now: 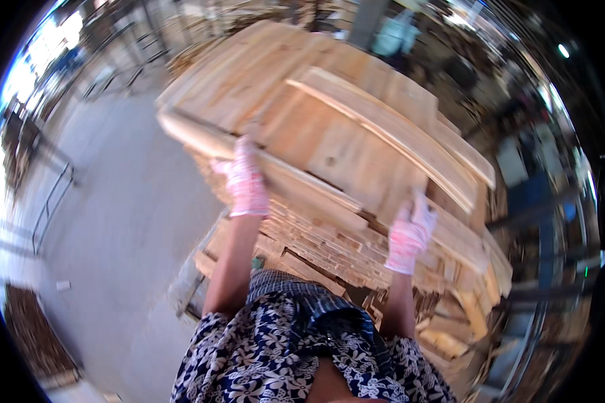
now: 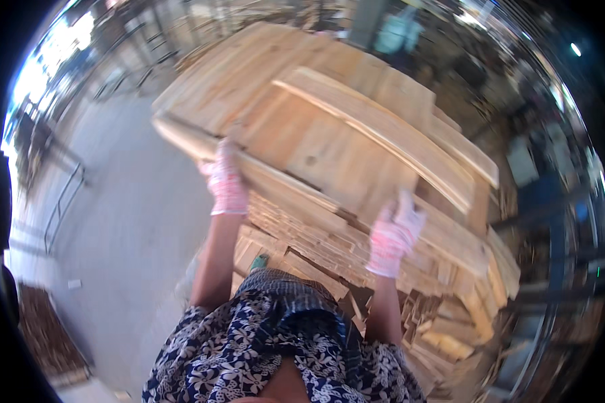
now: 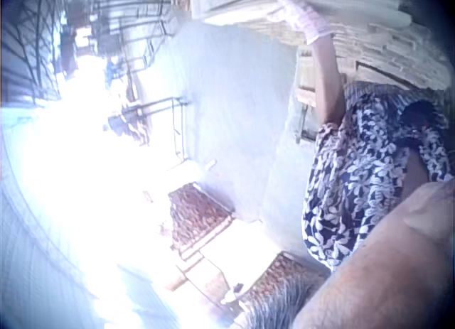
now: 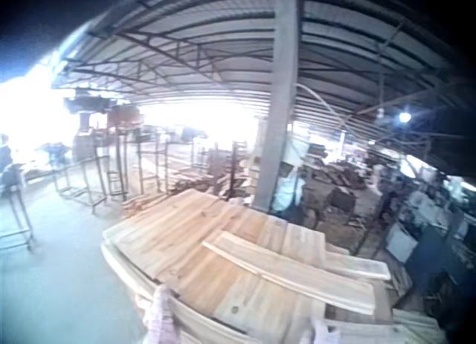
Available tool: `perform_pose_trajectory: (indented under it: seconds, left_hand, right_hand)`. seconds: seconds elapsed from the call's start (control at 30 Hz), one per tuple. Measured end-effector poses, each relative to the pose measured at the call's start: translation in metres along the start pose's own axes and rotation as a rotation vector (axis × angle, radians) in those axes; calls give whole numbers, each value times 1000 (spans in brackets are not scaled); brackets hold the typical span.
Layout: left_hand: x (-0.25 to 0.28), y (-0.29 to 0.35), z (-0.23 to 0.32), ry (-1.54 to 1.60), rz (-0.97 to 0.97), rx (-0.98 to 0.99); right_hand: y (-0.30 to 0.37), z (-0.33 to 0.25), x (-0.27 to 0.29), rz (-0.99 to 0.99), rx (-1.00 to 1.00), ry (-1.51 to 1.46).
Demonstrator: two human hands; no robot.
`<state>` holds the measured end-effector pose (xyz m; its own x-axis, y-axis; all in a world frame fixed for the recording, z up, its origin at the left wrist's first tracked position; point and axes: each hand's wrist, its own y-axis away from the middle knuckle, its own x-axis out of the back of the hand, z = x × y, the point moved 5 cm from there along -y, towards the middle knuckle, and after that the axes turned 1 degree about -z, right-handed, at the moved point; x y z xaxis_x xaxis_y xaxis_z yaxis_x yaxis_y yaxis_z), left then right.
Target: The person picks up multiple wooden planks from a large pile and stacks them onto a growing stack. The person wears pink gloves and handles the wood by hand, repeatedly lifting and placing the planks in a repetitive cycle.
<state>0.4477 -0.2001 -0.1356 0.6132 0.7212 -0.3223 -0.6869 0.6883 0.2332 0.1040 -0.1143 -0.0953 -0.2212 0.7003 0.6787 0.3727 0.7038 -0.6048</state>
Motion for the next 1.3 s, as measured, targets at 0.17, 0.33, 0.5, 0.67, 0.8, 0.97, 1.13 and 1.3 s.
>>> perform_pose_trajectory:
  seconds: [0.17, 0.33, 0.5, 0.67, 0.8, 0.97, 1.13, 1.3]
  left_hand:
    - [14, 26, -2, 82, -189, 61]
    - [-22, 40, -7, -109, -64, 159]
    - [-18, 22, -27, -71, -50, 110]
    - [5, 38, -15, 132, -114, 123]
    - [20, 40, 6, 425, -102, 96]
    - [-11, 41, 87, 710, -264, 5]
    - [-44, 29, 135, 17, -402, 61]
    - [-32, -11, 138, -1174, -568, -504]
  right_hand:
    - [8, 1, 3, 62, -80, -9]
    - [-2, -2, -4, -9, -132, 60]
    - [-4, -7, -16, 13, -48, 54]
    - [-6, 20, 1, -160, 169, -67]
    - [-22, -69, 65, -526, 322, -314]
    - [-33, -140, 64, -1322, 349, -530]
    - [-64, -135, 46, -1258, 179, -584]
    - [-106, -98, -22, -859, 681, -36]
